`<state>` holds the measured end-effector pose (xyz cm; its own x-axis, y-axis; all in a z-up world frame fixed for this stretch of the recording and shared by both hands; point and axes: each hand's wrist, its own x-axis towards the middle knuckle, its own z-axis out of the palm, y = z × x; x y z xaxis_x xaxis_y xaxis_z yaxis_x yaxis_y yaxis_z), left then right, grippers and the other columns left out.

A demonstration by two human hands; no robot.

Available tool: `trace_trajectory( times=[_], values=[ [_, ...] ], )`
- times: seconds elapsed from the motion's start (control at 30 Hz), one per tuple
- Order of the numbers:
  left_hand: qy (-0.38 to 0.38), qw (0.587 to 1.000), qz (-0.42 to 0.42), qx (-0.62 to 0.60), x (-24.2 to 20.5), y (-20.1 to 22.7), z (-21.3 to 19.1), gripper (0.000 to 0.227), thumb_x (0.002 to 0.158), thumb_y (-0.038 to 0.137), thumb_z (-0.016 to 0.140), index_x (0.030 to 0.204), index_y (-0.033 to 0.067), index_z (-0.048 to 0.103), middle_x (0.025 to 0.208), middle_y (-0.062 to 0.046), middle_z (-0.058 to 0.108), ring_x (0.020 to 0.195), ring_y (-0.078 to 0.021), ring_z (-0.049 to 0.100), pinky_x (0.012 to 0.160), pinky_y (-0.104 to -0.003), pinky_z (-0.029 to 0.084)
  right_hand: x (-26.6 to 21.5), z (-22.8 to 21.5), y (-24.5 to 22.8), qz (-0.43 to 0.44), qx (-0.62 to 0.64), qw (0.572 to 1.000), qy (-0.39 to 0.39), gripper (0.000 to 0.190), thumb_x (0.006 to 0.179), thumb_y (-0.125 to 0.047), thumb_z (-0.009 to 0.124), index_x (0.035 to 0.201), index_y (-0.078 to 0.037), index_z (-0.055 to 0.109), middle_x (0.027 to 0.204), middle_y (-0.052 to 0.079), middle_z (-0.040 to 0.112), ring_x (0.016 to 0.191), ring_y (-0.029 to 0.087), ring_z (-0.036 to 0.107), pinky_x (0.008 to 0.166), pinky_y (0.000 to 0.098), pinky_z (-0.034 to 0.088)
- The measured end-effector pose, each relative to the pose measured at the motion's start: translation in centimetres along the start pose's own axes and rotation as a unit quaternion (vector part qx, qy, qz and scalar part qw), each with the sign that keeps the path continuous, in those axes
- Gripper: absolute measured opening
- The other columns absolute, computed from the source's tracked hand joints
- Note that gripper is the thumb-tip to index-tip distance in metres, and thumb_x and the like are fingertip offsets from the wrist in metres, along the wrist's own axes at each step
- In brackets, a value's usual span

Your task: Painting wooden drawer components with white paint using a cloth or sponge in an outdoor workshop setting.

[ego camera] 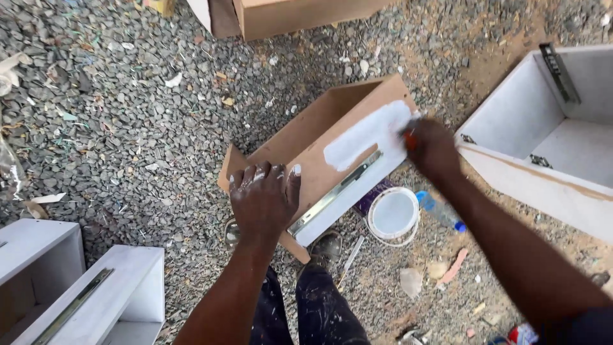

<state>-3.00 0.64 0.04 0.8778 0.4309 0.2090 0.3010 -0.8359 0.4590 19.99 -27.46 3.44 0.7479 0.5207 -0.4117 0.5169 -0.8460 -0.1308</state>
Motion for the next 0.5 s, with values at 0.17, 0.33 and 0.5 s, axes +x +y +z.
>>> trace_trajectory(
  times=[0.17,0.33,0.5],
  values=[
    [-0.008,1.000,0.004,0.000,0.5,0.1,-0.4,0.040,0.101,0.045,0.052,0.092,0.0141,0.076,0.080,-0.009,0.067,0.079,-0.0285,0.069,0.082,-0.040,0.051,3.1,-1.2,6.3,0.046,-0.046,0.995,0.078,0.020,0.097,-0.024,0.076,0.112,-0.012,0.076,0.108,0.020,0.070,0.103,0.047,0.068,0.087,0.0572,0.058],
    [-0.004,1.000,-0.007,0.013,0.5,0.1,-0.9,0.040,0.101,0.045,0.046,0.101,0.0141,0.072,0.082,-0.008,0.064,0.080,-0.0274,0.068,0.085,-0.040,0.052,1.7,1.4,-0.6,-0.105,0.051,0.992,0.050,0.016,0.092,-0.028,0.072,0.098,-0.015,0.078,0.112,0.012,0.070,0.103,0.043,0.069,0.085,0.0512,0.058],
    [0.035,0.999,-0.029,-0.029,1.3,0.6,-2.0,0.037,0.104,0.040,0.047,0.106,0.0099,0.068,0.092,-0.009,0.064,0.091,-0.0286,0.069,0.095,-0.043,0.050,2.2,3.4,0.7,-0.205,0.012,0.979,0.000,0.011,0.083,-0.017,0.077,0.094,-0.019,0.078,0.110,0.003,0.071,0.112,0.031,0.067,0.091,0.0417,0.057]
  ],
)
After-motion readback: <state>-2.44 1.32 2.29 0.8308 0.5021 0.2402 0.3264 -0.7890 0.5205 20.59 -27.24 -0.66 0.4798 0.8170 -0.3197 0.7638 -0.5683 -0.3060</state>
